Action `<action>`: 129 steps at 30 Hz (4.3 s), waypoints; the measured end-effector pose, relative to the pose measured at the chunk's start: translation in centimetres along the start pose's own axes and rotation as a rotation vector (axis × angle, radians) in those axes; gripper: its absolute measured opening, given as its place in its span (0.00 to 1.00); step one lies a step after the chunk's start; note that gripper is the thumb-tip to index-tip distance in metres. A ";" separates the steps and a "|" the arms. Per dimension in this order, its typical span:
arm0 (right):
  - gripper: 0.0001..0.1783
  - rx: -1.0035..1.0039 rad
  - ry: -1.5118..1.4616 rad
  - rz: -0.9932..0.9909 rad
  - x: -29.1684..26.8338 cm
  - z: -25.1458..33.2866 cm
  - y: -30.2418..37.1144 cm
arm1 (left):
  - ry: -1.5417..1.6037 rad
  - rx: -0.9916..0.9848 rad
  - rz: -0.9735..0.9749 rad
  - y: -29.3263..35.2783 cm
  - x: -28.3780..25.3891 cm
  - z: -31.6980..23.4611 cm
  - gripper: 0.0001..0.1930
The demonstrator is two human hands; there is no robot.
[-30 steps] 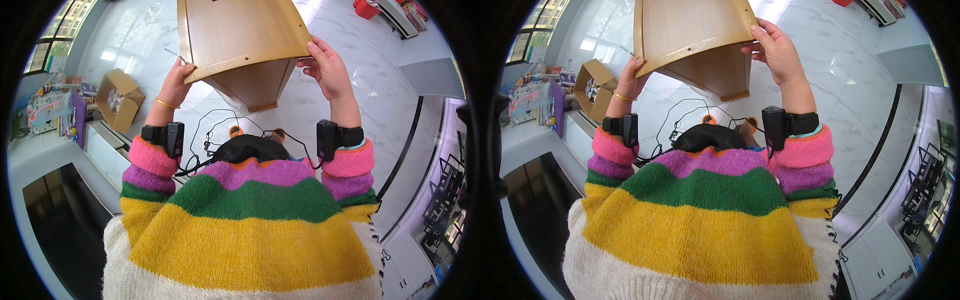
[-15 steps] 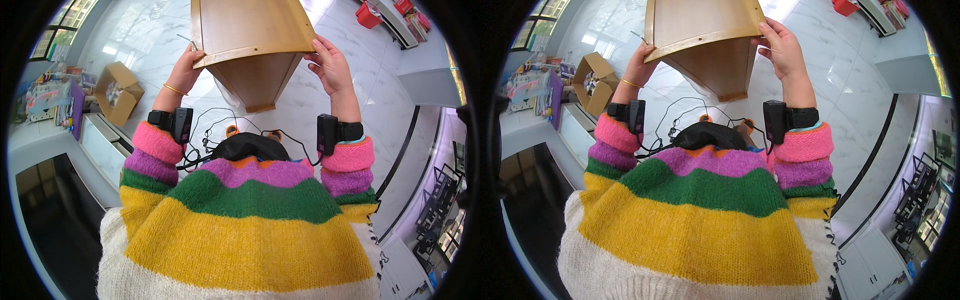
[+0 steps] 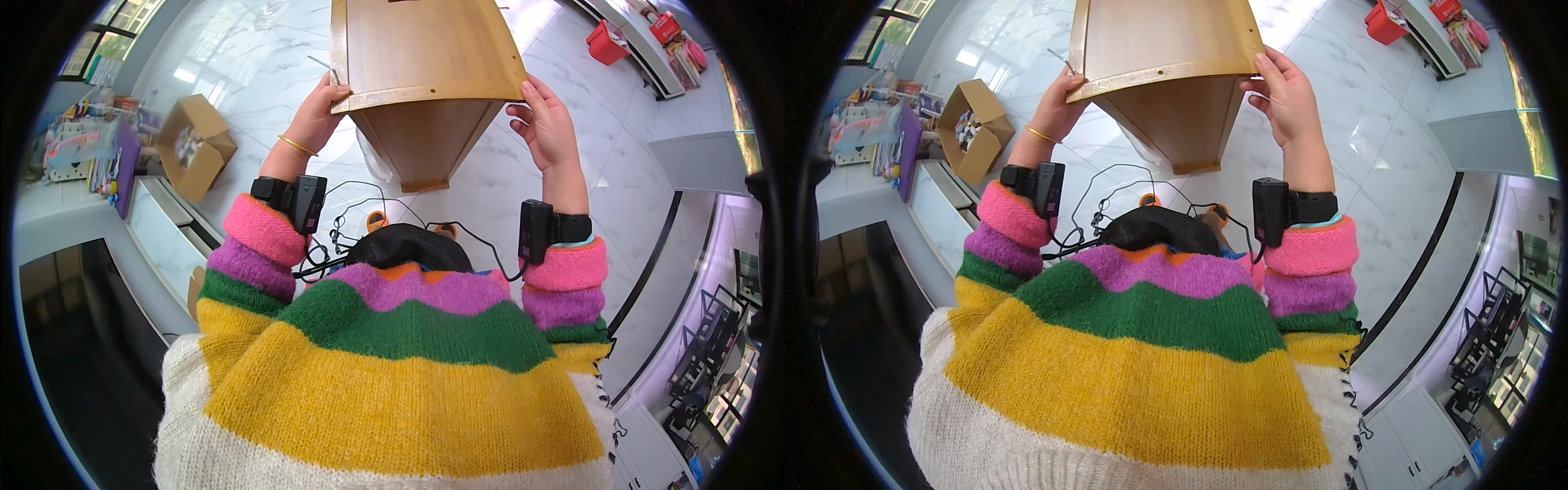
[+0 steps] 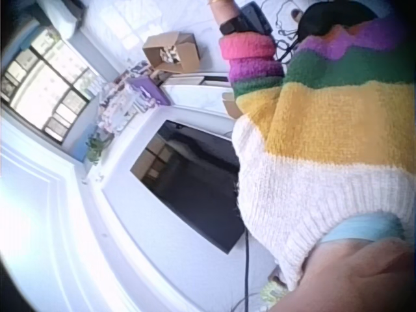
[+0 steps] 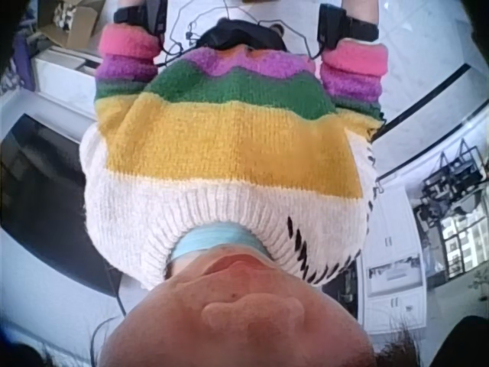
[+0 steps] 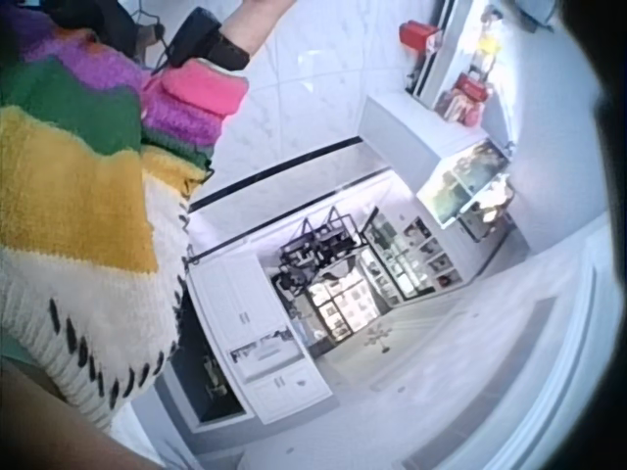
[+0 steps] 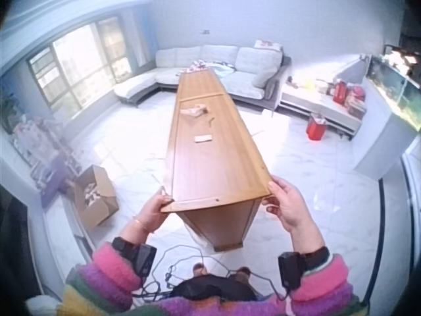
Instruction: The person assembles a wooden cabinet by inserting dowels into pre-drilled holes and aligning the side panels. They repeatedly reposition the cabinet to access different connection points and secure the joints.
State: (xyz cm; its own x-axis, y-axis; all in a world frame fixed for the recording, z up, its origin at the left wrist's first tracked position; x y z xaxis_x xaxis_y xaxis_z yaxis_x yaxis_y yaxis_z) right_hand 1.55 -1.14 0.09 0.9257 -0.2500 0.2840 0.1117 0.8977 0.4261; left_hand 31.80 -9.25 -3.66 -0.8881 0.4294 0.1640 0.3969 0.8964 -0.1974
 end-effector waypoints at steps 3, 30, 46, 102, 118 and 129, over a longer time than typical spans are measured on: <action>0.20 0.000 -0.013 0.002 -0.1 -0.1 0.0 | -0.132 0.065 0.038 -0.2 -0.4 0.3 0.13; 0.19 0.055 -0.083 0.034 -0.6 -0.8 0.0 | 0.185 -0.164 -0.029 0.5 2.1 -1.1 0.30; 0.18 0.027 -0.128 0.061 -0.4 -0.9 0.3 | 0.171 -0.119 -0.034 0.7 2.2 -1.0 0.30; 0.20 0.009 -0.037 0.014 0.0 -0.9 -0.1 | 0.103 -0.132 -0.007 -0.1 1.8 -0.3 0.21; 0.20 0.015 -0.011 -0.023 0.0 -0.9 0.0 | 0.236 -0.072 0.037 1.6 1.2 -0.1 0.32; 0.20 0.016 -0.055 -0.031 -0.4 -1.3 -0.3 | 0.157 -0.052 0.098 1.7 1.9 -0.5 0.34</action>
State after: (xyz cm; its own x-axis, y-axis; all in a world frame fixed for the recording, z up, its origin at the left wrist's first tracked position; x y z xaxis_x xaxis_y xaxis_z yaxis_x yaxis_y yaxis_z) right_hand 1.61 -0.87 -1.26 0.9006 -0.2974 0.3169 0.1337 0.8834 0.4491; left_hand 30.83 -6.87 -3.23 -0.7990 0.5232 0.2964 0.4949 0.8522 -0.1700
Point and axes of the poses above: each hand's wrist, its own y-axis away from the middle knuckle, its own x-axis out of the palm, z = x × y, the point moved 2 cm from there along -y, towards the middle knuckle, and after that the axes turned 12 degrees about x, right-handed, at the moved point
